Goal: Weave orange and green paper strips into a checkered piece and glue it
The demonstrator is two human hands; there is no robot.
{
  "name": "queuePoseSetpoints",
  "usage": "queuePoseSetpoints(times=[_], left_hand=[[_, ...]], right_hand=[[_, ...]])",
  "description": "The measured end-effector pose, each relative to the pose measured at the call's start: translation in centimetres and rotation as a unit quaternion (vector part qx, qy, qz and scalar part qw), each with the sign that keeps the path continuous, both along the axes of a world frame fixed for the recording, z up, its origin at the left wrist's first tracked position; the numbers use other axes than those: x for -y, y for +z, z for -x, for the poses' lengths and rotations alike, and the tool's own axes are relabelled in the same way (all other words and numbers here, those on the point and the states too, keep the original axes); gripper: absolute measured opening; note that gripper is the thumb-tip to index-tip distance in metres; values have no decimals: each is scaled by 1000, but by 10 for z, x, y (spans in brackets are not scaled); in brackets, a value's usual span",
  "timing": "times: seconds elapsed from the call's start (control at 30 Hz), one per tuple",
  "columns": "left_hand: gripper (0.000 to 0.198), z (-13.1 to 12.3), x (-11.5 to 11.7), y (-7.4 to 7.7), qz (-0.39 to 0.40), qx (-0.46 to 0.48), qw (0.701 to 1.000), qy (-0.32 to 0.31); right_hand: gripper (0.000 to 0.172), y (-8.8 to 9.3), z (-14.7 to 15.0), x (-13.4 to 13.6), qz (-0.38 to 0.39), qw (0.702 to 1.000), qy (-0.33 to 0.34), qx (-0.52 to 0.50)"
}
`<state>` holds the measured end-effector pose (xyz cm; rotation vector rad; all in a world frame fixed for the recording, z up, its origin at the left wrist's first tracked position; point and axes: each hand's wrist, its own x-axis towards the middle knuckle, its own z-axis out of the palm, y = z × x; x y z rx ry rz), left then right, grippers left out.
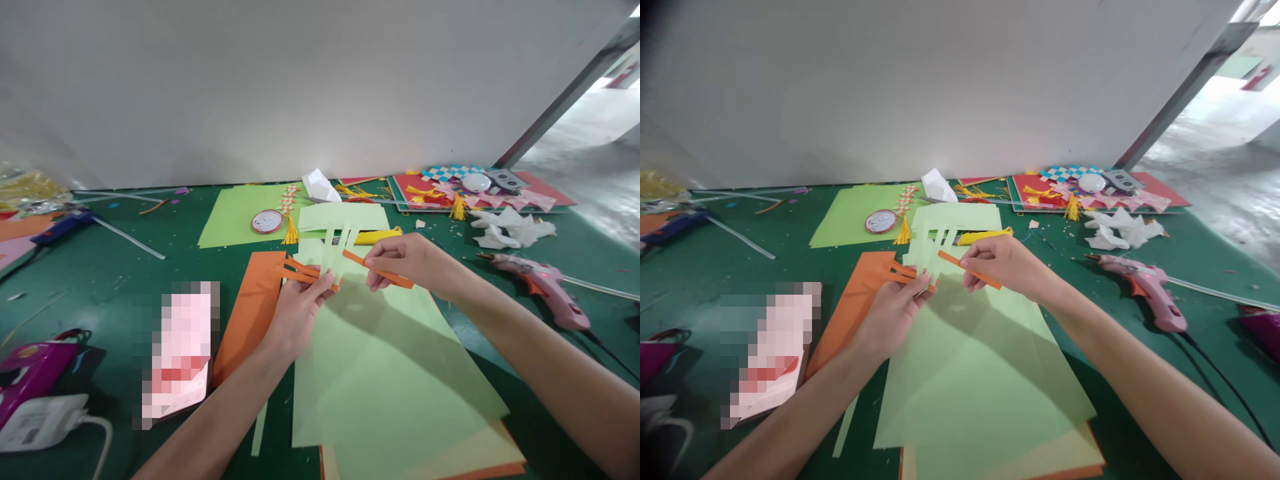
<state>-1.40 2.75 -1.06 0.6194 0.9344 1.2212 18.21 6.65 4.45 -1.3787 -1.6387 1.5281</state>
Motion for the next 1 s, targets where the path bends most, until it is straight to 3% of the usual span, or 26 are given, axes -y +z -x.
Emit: queuePoseSetpoints(times=[1.0], left_hand=[[15,-1,0,2,13,2,1000,4]], right_hand=[[21,4,-7,-2,-32,999,38,4]])
